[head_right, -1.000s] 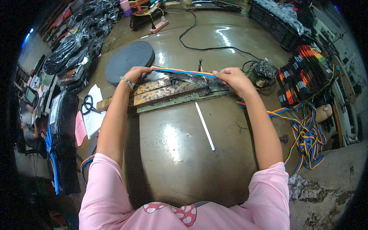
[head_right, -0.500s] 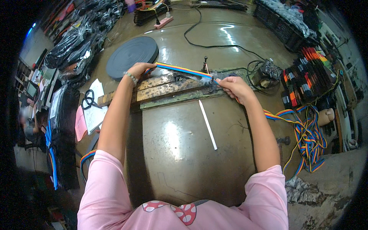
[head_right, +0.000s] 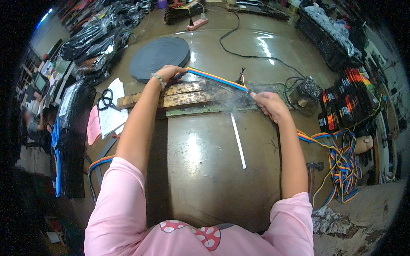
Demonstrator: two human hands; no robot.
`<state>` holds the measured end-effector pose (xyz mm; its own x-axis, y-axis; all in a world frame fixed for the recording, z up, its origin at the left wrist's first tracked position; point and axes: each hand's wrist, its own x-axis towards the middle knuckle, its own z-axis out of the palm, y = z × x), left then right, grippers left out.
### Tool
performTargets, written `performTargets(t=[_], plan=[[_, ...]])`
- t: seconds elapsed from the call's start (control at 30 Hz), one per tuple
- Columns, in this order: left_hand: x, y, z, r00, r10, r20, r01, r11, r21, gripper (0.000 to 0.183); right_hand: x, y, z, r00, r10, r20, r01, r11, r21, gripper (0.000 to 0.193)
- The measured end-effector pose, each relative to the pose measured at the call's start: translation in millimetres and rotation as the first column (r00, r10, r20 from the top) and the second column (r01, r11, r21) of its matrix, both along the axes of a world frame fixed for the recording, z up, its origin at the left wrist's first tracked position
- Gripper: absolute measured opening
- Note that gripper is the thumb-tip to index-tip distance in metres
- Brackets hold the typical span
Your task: The person measures and cuts multi-colored flat ribbon cables, then folds and bundles them on a workbench. They use a soldering iron to heat the cable ends and a lighter to trim or seal them. The person also uses scissors and a lighter during the process.
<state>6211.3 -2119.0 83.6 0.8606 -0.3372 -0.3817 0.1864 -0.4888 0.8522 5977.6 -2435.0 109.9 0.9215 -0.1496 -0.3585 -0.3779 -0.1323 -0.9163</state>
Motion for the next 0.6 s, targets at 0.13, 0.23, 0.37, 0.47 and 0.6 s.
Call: performTargets(t=[0.13, 0.23, 0.37, 0.47, 0.6], plan=[[0, 1, 0, 0.995, -0.017, 0.096, 0.017, 1.000, 0.004, 0.026, 1, -1, -5, 1.000, -0.025, 0.003, 0.025, 0.999, -0.020, 0.027], [-5, 0, 7, 0.981, -0.019, 0.191, 0.001, 0.995, 0.097, 0.032, -1, -2, -3, 0.999, -0.050, 0.020, 0.051, 0.997, -0.050, 0.025], [-31, 6, 40, 0.934, -0.007, 0.358, 0.041, 0.995, -0.086, 0.039, -29, -8, 32, 0.956, -0.126, 0.265, 0.200, 0.940, -0.274, 0.022], [-75, 36, 86, 0.795, 0.047, 0.605, 0.061, 0.986, -0.158, 0.040, -77, -24, 83, 0.913, 0.069, 0.403, 0.224, 0.739, -0.635, 0.024], [-172, 144, 141, 0.665, 0.221, 0.713, 0.054, 0.939, -0.341, 0.032, -182, -47, 159, 0.797, 0.046, 0.603, 0.395, 0.714, -0.578, 0.024]])
